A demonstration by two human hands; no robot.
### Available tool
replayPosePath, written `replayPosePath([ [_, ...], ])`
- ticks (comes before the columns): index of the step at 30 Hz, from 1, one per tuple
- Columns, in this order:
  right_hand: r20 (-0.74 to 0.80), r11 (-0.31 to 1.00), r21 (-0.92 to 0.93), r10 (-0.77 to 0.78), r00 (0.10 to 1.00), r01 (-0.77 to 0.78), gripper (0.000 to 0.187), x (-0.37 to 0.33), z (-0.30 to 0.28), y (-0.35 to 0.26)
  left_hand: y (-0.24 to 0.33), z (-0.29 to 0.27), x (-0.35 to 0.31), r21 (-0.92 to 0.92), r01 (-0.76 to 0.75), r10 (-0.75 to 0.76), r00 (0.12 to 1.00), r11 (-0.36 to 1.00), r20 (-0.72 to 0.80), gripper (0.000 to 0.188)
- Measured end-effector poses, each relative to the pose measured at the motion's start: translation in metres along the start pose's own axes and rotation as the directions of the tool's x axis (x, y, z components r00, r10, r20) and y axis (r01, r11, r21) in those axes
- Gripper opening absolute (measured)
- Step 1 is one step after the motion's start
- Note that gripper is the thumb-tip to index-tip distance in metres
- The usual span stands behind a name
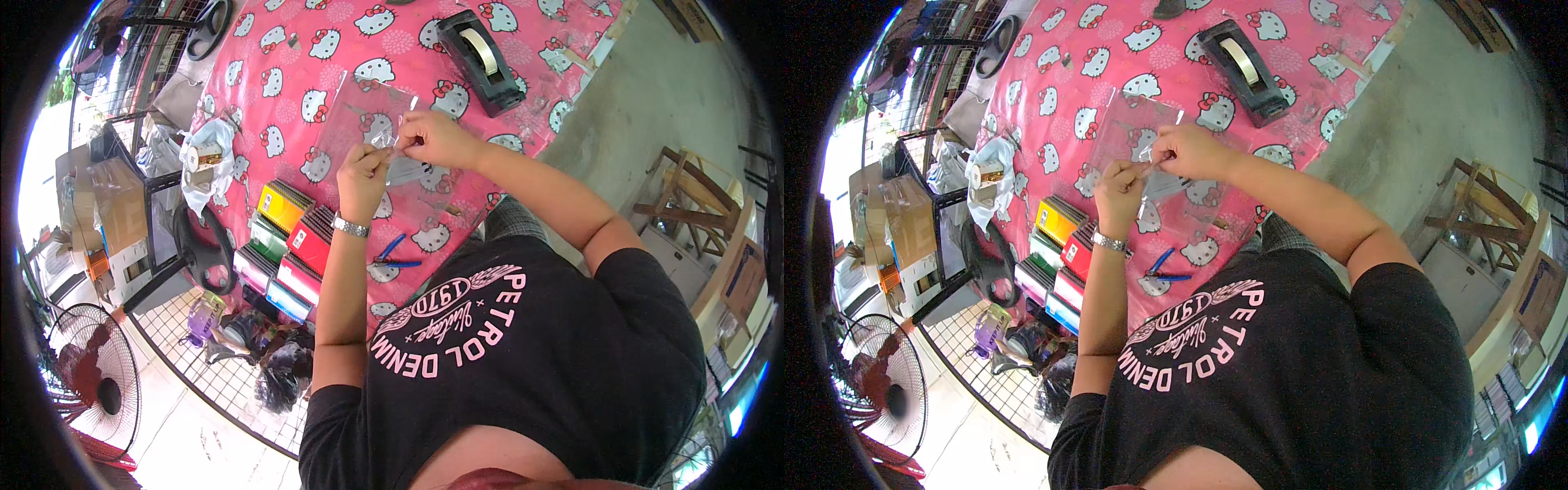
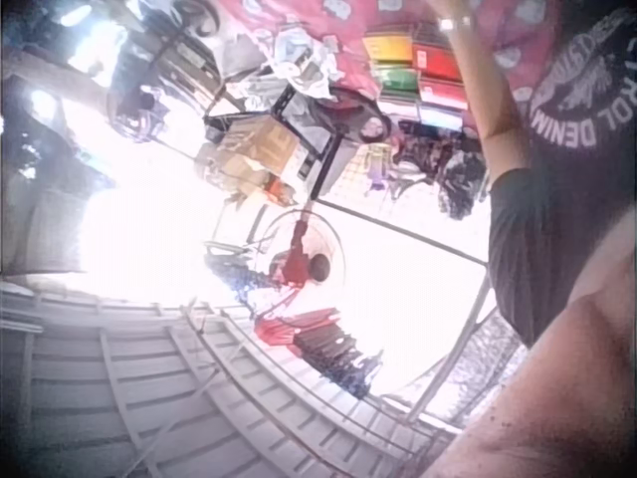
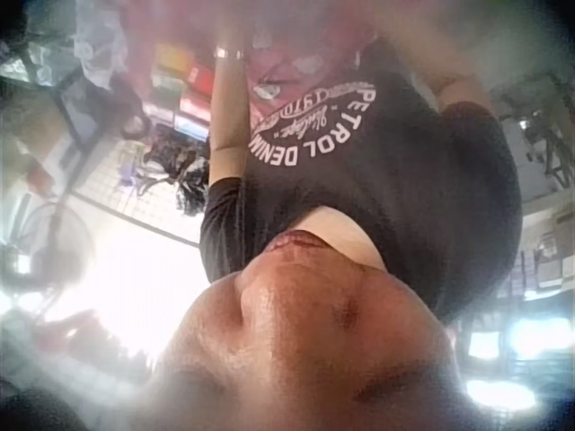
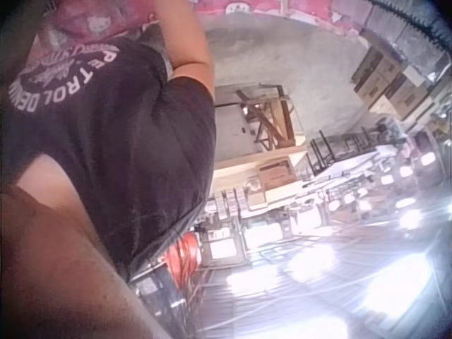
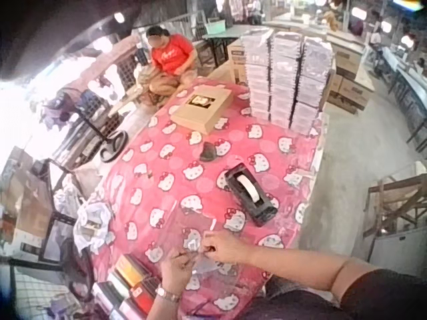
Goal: The person picks up a stack of colorful notebooks, slides them into a clear plastic bag, and secures the opening with tape.
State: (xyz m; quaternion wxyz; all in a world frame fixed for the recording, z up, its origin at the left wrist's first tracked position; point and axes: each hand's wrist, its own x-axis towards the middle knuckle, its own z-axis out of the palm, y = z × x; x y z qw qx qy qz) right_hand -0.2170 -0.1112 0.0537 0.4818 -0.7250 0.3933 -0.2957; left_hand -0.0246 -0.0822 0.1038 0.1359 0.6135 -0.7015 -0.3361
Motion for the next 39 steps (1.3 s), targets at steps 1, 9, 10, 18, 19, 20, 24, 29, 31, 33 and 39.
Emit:
replayPosePath([
  [1, 0.008, 1.000, -0.020, -0.017, 1.000, 0.017, 0.018, -0.001, 0.000, -0.002, -0.002, -0.002, -0.005, -0.028, -0.078, 0.078, 0.997, 0.997, -0.010, 0.033],
  [9, 0.110, 0.863, -0.231, -0.436, 0.893, 0.450, 0.026, -0.032, -0.011, -0.014, -0.014, 0.000, -0.034, 0.085, -0.430, 0.437, 0.896, 0.899, -0.083, 0.031],
  [10, 0.136, 0.852, -0.272, -0.427, 0.894, 0.448, 0.027, -0.032, -0.008, -0.013, -0.020, 0.006, -0.034, 0.075, -0.411, 0.418, 0.900, 0.909, -0.124, 0.029],
  [18, -0.273, 0.900, -0.437, -0.148, 0.951, 0.015, 0.018, -0.028, 0.030, -0.028, -0.026, 0.033, -0.028, -0.210, -0.088, 0.005, 0.931, 0.974, -0.365, 0.016],
  [19, -0.301, 0.892, -0.451, -0.127, 0.945, -0.024, 0.019, -0.028, 0.029, -0.030, -0.027, 0.033, -0.028, -0.157, -0.075, 0.011, 0.928, 0.985, -0.372, 0.017],
  [20, -0.341, 0.908, -0.419, -0.158, 0.927, 0.001, 0.021, -0.028, 0.019, -0.028, -0.029, 0.033, -0.027, -0.104, -0.062, 0.018, 0.925, 0.993, -0.379, 0.017],
  [24, -0.754, 0.934, -0.134, 0.121, 0.646, -0.331, 0.028, -0.037, -0.062, 0.024, -0.018, 0.025, -0.021, 0.167, 0.010, 0.053, 0.927, 0.986, -0.370, 0.024],
  [29, -0.593, 0.833, -0.114, 0.381, 0.710, -0.542, 0.030, -0.078, -0.101, 0.057, -0.007, 0.005, -0.003, 0.199, 0.031, -0.009, 0.993, 0.980, -0.114, 0.034],
  [31, -0.584, 0.901, 0.195, 0.425, 0.692, -0.388, 0.024, -0.090, -0.097, 0.065, -0.004, 0.000, 0.002, 0.125, 0.032, -0.014, 0.990, 0.992, -0.138, 0.038],
  [33, -0.505, 0.820, 0.533, 0.506, 0.700, -0.208, 0.016, -0.112, -0.081, 0.073, -0.022, 0.000, 0.004, 0.097, -0.047, 0.054, 0.995, 0.994, -0.079, 0.042],
  [39, 0.127, 0.108, 0.968, 0.564, 0.816, -0.225, 0.005, -0.126, -0.041, 0.093, -0.039, 0.008, 0.001, -0.020, -0.048, 0.046, 0.997, 0.999, -0.059, 0.040],
])
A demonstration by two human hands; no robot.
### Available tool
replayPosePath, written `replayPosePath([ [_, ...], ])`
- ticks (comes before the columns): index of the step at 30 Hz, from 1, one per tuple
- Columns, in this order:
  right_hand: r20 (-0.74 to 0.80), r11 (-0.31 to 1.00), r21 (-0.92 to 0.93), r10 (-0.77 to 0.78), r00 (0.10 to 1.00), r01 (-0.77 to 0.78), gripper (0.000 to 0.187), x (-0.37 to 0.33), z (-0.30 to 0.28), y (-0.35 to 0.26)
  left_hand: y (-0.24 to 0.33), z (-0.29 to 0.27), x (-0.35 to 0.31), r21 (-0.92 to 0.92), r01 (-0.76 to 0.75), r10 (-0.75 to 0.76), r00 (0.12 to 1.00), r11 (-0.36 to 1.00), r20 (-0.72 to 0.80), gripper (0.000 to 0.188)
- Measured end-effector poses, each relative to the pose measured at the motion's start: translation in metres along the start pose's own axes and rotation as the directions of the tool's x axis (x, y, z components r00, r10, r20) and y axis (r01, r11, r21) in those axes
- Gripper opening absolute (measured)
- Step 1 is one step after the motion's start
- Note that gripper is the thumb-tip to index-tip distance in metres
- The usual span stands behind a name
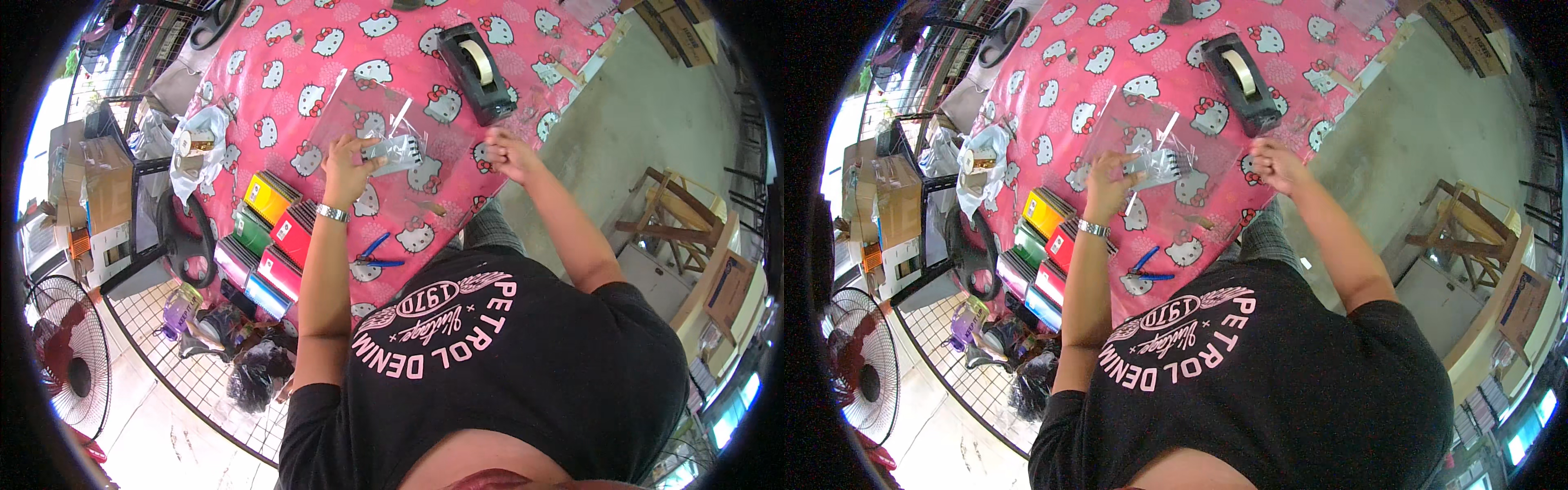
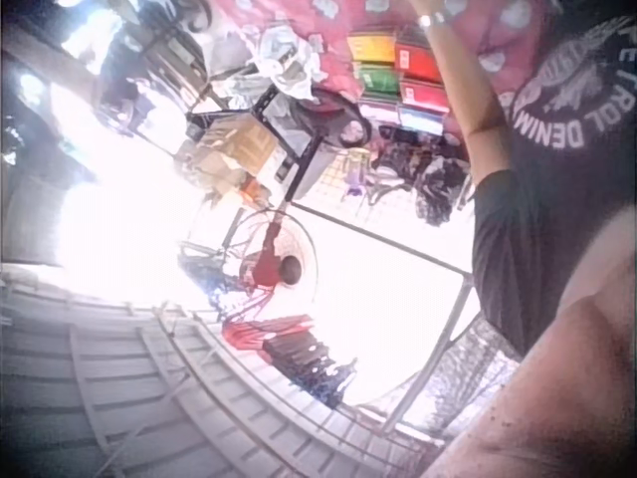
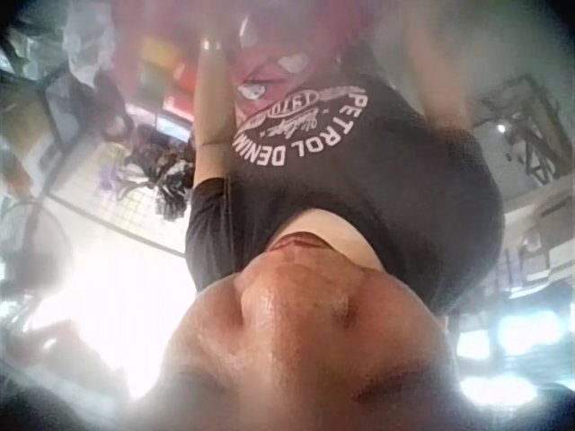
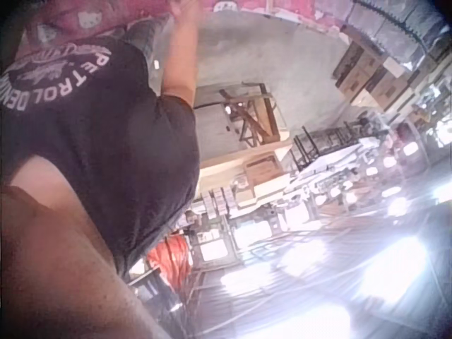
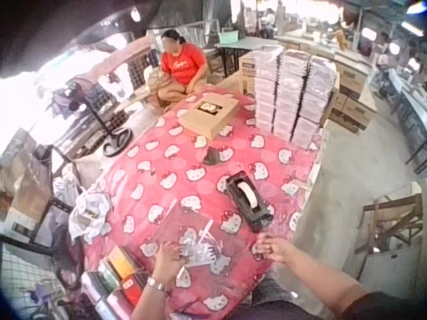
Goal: The person picks up a stack of colorful notebooks, slides them into a clear plastic bag, and secures the opening with tape.
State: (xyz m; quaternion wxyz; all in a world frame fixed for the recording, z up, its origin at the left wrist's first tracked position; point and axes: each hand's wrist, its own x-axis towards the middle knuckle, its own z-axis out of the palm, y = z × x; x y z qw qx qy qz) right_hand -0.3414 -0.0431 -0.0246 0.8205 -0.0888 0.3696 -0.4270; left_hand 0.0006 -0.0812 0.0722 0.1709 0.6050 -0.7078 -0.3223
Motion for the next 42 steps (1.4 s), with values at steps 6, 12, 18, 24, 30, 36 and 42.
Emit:
replayPosePath([
  [6, 0.527, 0.393, -0.805, 0.132, 0.839, 0.444, 0.028, 0.067, 0.174, -0.039, 0.007, 0.004, -0.004, -0.020, 0.037, -0.039, 0.996, 0.999, -0.078, 0.036],
  [12, 0.189, -0.301, -0.874, 0.511, 0.838, 0.381, 0.060, 0.140, 0.193, -0.042, 0.008, 0.006, -0.004, -0.161, 0.062, -0.081, 0.990, 0.985, -0.112, 0.038],
  [18, 0.433, -0.238, -0.866, 0.082, 0.898, 0.439, 0.069, 0.102, 0.165, -0.025, -0.010, 0.036, -0.046, -0.662, 0.030, -0.321, 0.891, 0.749, -0.322, 0.037],
  [24, 0.657, -0.511, -0.611, 0.097, 0.747, 0.604, 0.072, 0.037, 0.223, 0.013, -0.027, 0.118, -0.112, -0.695, 0.717, -0.254, 0.684, 0.057, 0.684, 0.021],
  [30, 0.649, 0.071, -0.760, 0.028, 0.760, 0.646, 0.077, 0.021, 0.157, -0.011, -0.004, 0.046, -0.092, -0.980, 0.058, -0.305, 0.952, 0.190, -0.002, 0.055],
  [36, 0.681, -0.178, -0.732, -0.187, 0.708, 0.657, 0.062, 0.004, 0.154, 0.017, 0.002, 0.026, -0.085, -0.790, 0.098, -0.193, 0.981, 0.606, -0.026, 0.060],
  [42, 0.632, -0.348, -0.753, -0.145, 0.761, 0.559, 0.032, 0.001, 0.197, 0.001, 0.038, -0.004, -0.073, -0.441, 0.230, -0.319, 0.937, 0.867, -0.139, 0.029],
])
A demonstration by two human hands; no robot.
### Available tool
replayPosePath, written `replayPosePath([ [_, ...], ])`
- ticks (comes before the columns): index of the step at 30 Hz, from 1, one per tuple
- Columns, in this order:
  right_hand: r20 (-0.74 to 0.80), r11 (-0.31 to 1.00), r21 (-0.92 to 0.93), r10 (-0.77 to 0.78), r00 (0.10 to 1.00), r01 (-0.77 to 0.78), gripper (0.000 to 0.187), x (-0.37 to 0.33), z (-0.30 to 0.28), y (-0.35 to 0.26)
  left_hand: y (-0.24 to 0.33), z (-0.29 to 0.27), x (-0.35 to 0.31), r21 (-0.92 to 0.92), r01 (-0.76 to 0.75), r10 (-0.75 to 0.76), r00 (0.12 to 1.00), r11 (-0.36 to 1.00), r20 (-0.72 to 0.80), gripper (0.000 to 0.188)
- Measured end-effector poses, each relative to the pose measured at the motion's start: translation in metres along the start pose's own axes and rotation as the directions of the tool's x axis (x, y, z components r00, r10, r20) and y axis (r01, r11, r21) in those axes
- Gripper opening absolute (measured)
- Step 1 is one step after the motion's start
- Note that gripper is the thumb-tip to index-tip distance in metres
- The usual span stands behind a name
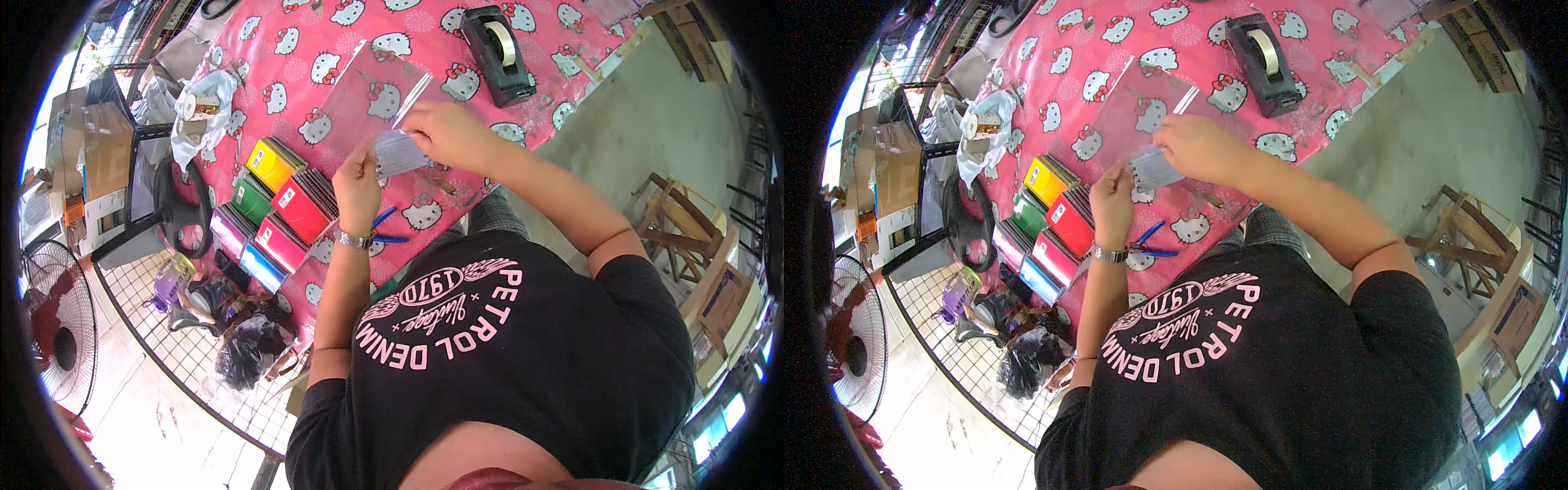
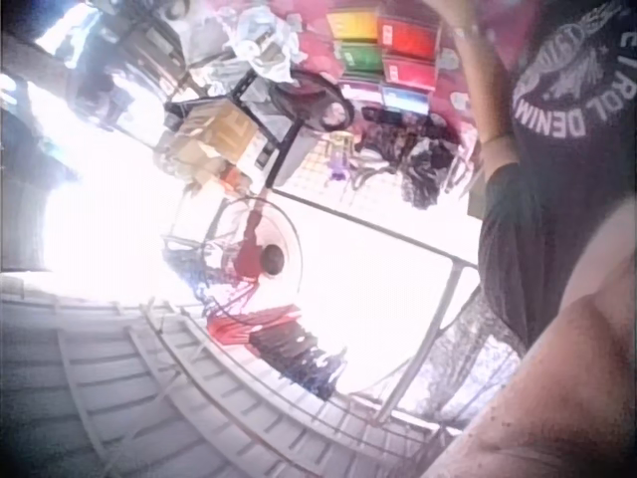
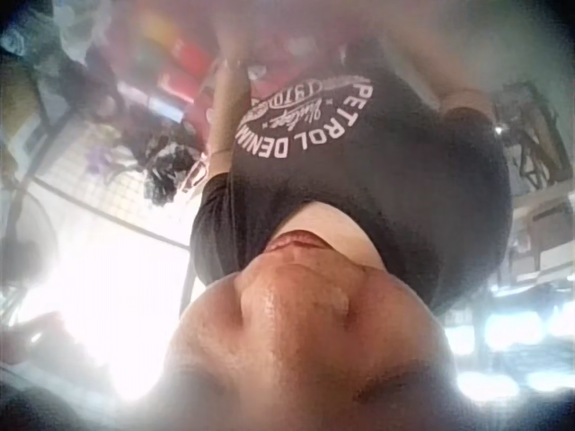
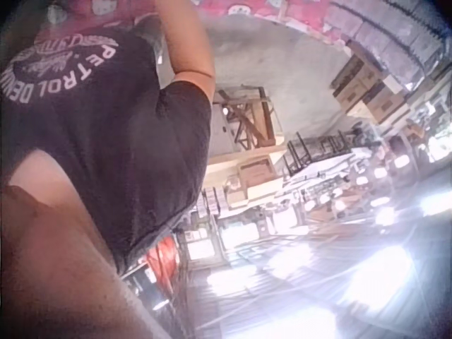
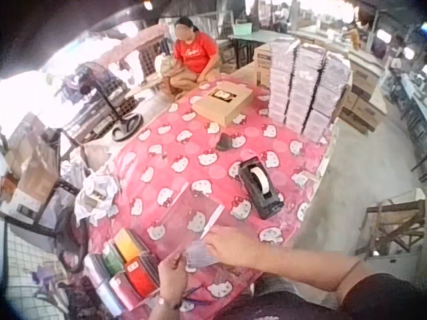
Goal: The person picks up a stack of colorful notebooks, slides them into a clear plastic bag, and secures the opening with tape.
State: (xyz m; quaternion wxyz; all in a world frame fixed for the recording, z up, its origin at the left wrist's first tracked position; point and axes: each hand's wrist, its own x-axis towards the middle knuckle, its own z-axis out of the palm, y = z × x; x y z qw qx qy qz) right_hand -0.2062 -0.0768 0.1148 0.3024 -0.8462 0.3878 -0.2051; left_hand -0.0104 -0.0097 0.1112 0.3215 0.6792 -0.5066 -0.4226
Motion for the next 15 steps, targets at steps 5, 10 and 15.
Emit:
replayPosePath([
  [5, 0.022, 0.958, 0.267, 0.106, 0.994, -0.108, 0.031, -0.006, -0.040, 0.009, -0.009, -0.040, 0.000, -0.433, 0.097, -0.087, 0.995, 0.896, 0.042, 0.037],
  [10, 0.307, 0.861, 0.482, 0.009, 0.952, -0.164, 0.041, 0.002, 0.021, 0.045, -0.066, -0.014, 0.031, -0.634, 0.359, 0.007, 0.867, 0.685, 0.498, 0.044],
  [15, 0.219, 0.903, 0.424, -0.026, 0.975, -0.071, 0.024, 0.019, 0.036, 0.044, -0.071, -0.009, 0.051, -0.360, 0.195, -0.042, 0.919, 0.912, 0.392, 0.029],
])
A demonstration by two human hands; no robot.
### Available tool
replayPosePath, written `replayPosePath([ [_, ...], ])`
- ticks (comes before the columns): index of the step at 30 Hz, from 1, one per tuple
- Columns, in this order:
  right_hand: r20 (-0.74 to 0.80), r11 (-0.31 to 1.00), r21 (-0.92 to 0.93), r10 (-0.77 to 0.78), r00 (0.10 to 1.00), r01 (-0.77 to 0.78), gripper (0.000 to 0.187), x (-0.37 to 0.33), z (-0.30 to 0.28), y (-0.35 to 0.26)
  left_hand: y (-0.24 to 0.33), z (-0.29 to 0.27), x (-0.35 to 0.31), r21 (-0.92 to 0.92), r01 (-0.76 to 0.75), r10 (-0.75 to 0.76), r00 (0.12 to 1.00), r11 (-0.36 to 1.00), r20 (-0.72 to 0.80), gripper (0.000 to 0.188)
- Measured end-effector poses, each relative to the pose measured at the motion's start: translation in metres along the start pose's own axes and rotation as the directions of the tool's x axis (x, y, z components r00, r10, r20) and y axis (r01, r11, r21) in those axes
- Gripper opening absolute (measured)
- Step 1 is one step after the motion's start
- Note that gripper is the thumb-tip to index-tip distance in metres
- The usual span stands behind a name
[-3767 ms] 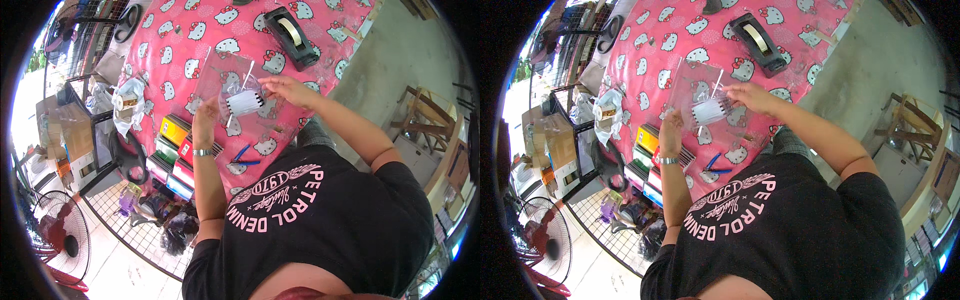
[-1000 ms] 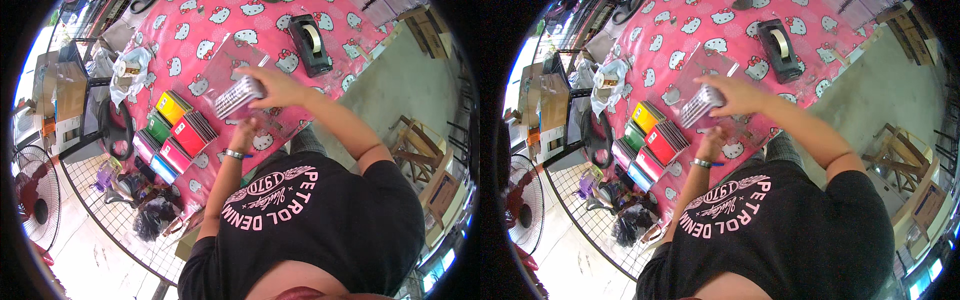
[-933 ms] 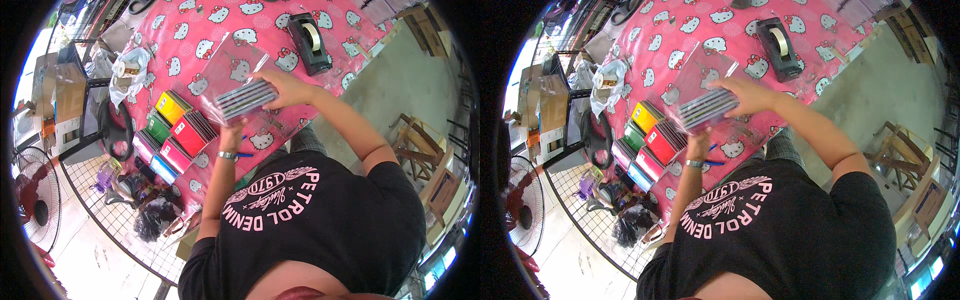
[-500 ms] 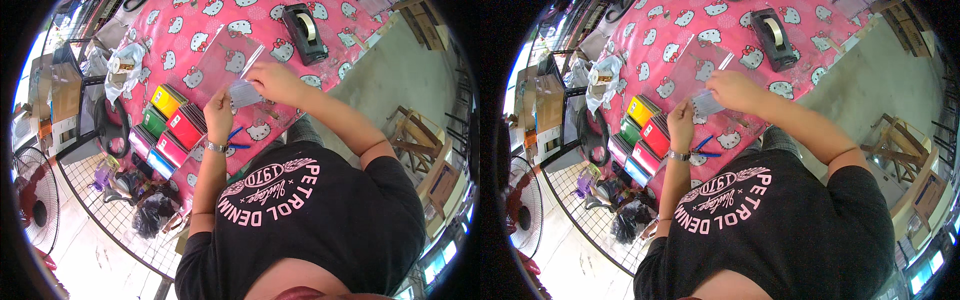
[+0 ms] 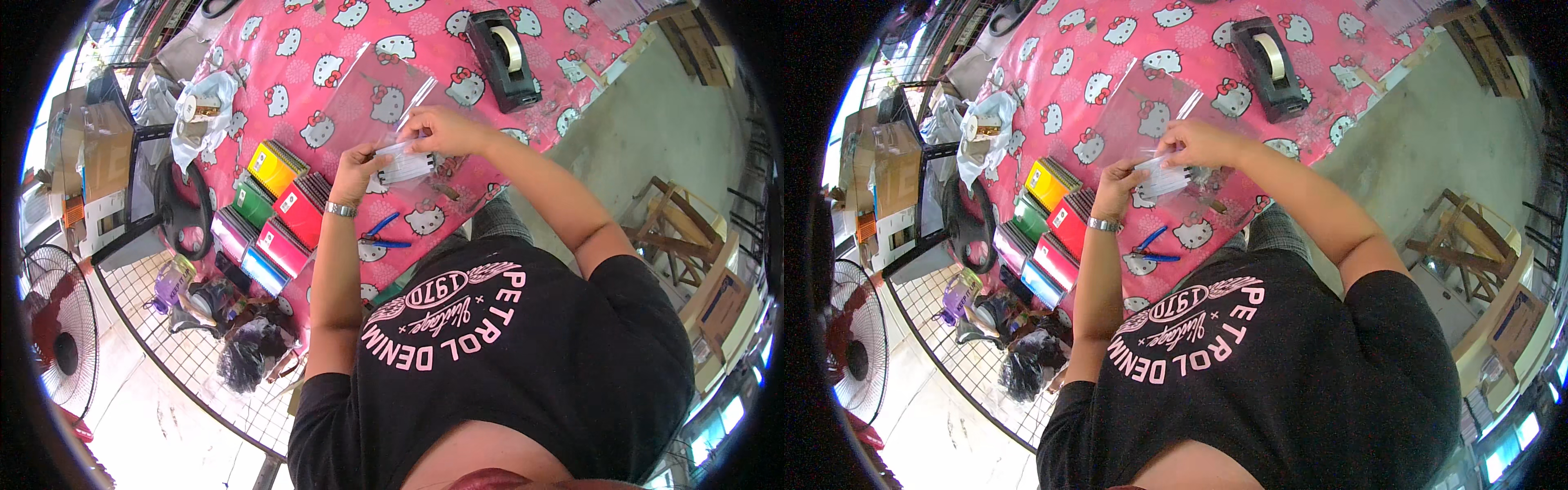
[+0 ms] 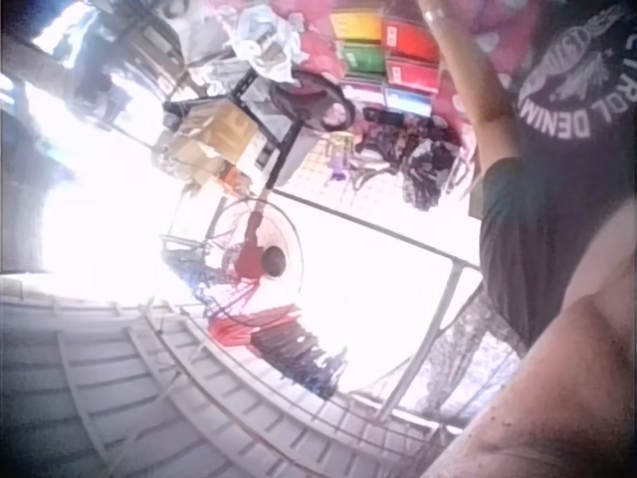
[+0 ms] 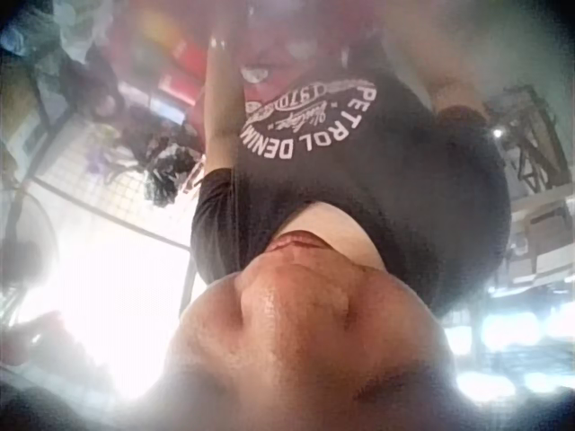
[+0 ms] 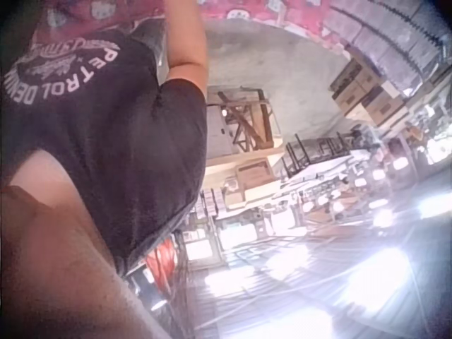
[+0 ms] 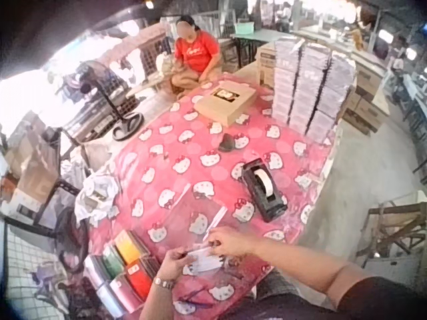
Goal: The person picks up a stack of colorful notebooks, slides them into a clear plastic bag, and secures the opening with tape.
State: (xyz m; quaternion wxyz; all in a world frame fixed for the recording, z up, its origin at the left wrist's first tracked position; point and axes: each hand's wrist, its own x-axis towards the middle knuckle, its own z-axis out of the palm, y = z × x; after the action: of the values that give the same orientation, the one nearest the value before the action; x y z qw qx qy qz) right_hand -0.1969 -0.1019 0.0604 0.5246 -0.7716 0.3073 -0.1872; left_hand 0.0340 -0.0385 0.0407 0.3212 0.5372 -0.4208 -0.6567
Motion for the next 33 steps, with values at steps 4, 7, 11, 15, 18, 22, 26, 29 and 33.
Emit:
replayPosePath([
  [4, -0.200, 0.992, -0.121, -0.056, 0.978, 0.032, 0.021, -0.007, 0.014, -0.005, 0.032, 0.028, -0.004, 0.644, -0.310, 0.450, 0.891, 0.699, -0.059, 0.022],
  [7, -0.253, 0.987, -0.145, -0.106, 0.962, 0.070, 0.024, -0.018, 0.021, -0.007, 0.044, 0.041, -0.019, 0.760, -0.304, 0.495, 0.869, 0.575, -0.027, 0.028],
  [11, -0.139, 0.950, -0.156, -0.291, 0.946, 0.270, 0.029, -0.039, 0.006, -0.024, 0.055, 0.029, -0.043, 0.693, -0.450, 0.487, 0.858, 0.563, 0.163, 0.036],
  [15, -0.045, 0.845, -0.381, -0.423, 0.905, 0.376, 0.029, -0.047, 0.009, -0.033, 0.048, 0.031, -0.052, 0.721, -0.519, 0.542, 0.807, 0.459, 0.235, 0.037],
  [18, -0.161, 0.864, -0.426, -0.364, 0.918, 0.267, 0.023, -0.045, 0.033, -0.028, 0.026, 0.033, -0.050, 0.758, -0.500, 0.608, 0.774, 0.419, 0.175, 0.028],
  [22, -0.389, 0.950, -0.311, -0.135, 0.911, 0.008, 0.014, -0.041, 0.051, -0.029, 0.010, 0.047, -0.048, 0.674, -0.333, 0.591, 0.784, 0.659, -0.190, 0.015],
  [26, -0.483, 0.902, -0.363, 0.034, 0.875, -0.235, 0.015, -0.031, 0.059, -0.042, 0.005, 0.057, -0.041, 0.587, -0.219, 0.518, 0.751, 0.779, -0.409, 0.013],
  [29, -0.501, 0.880, -0.422, -0.028, 0.865, -0.216, 0.020, -0.033, 0.047, -0.038, 0.001, 0.048, -0.038, 0.662, -0.087, 0.463, 0.782, 0.744, -0.418, 0.020],
  [33, -0.868, 0.954, -0.032, 0.121, 0.482, -0.298, 0.025, -0.068, -0.038, 0.001, 0.031, 0.046, -0.038, 0.886, -0.031, 0.551, 0.793, 0.463, -0.261, 0.020],
])
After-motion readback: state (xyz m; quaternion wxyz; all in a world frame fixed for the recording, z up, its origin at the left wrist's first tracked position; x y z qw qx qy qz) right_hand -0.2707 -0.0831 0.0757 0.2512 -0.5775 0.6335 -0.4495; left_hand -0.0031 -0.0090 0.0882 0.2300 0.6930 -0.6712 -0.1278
